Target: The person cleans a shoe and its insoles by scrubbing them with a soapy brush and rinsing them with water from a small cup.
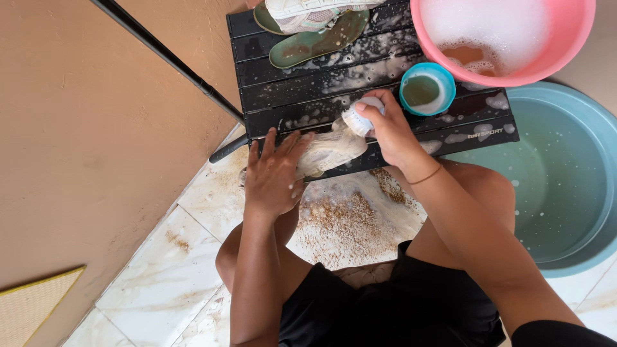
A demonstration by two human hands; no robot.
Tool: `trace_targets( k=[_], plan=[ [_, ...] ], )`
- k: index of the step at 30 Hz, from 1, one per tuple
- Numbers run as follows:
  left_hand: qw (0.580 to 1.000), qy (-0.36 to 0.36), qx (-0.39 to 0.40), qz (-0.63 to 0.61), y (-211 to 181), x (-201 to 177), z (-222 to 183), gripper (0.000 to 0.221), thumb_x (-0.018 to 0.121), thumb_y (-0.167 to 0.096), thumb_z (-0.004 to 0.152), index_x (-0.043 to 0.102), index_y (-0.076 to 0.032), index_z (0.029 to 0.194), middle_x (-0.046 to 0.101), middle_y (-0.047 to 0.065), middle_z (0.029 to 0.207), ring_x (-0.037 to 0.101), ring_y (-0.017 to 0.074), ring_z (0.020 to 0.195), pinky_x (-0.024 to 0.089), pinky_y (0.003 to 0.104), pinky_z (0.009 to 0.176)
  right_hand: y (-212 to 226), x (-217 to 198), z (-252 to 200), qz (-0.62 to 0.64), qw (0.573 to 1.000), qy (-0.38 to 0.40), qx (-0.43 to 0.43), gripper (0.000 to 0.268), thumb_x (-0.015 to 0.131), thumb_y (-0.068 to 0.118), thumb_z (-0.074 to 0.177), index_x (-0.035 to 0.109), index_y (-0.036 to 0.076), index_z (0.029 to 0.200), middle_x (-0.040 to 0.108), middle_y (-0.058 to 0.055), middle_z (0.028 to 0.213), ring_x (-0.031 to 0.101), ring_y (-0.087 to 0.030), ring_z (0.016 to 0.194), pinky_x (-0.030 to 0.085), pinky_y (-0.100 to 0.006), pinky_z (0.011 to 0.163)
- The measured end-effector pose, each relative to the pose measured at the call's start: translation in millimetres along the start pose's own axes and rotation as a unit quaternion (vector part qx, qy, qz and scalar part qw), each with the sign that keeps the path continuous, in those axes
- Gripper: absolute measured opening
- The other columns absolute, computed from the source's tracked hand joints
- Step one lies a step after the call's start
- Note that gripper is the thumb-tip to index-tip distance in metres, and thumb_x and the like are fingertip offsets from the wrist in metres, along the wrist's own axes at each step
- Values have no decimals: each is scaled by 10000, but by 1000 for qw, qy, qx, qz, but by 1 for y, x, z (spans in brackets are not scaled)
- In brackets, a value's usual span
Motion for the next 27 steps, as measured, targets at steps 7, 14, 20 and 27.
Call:
trace_targets(
  k=[7, 14, 20, 27],
  plan=[
    [995, -22, -54, 79, -40, 13, 6, 820, 859, -151, 763, 544, -174, 1520, 561, 168, 1549, 389, 449, 1505, 320, 707, 1181, -17, -10, -12, 65, 997, 50, -11, 452, 789, 337, 950, 561, 138, 1285, 539, -40, 1082, 613, -186, 1050, 546, -300, 713],
    [991, -114, 30, 66, -43, 41, 15, 608, 740, 59, 798, 675, -234, 1327, 537, 132, 1567, 250, 426, 1576, 200, 716, 1231, -14, -18, -21, 110, 993, 45, -26, 388, 740, 323, 974, 530, 134, 1241, 526, -40, 1070, 579, -162, 983, 546, -294, 734],
    [980, -180, 80, 2, -27, 68, 17, 565, 877, -301, 781, 646, -228, 1292, 436, 126, 1619, 176, 404, 1605, 158, 682, 1260, -17, -14, -21, 87, 988, 61, -111, 368, 735, 286, 999, 529, 119, 1253, 549, -14, 1081, 591, -119, 1003, 529, -254, 766],
    [958, -272, 48, -83, -18, 83, 22, 732, 484, -750, 993, 527, -201, 1476, 547, 86, 1524, 365, 356, 1541, 255, 630, 1231, -20, -16, -19, 52, 982, 74, -168, 396, 760, 323, 1005, 544, 110, 1259, 557, -6, 1086, 576, -97, 1026, 489, -266, 832]
  ],
)
Point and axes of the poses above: each hand's wrist, its own z-axis towards the middle knuckle, its own x-axis out of the palm, y = z × x, the point moved 6 cm from there along z, towards the middle knuckle
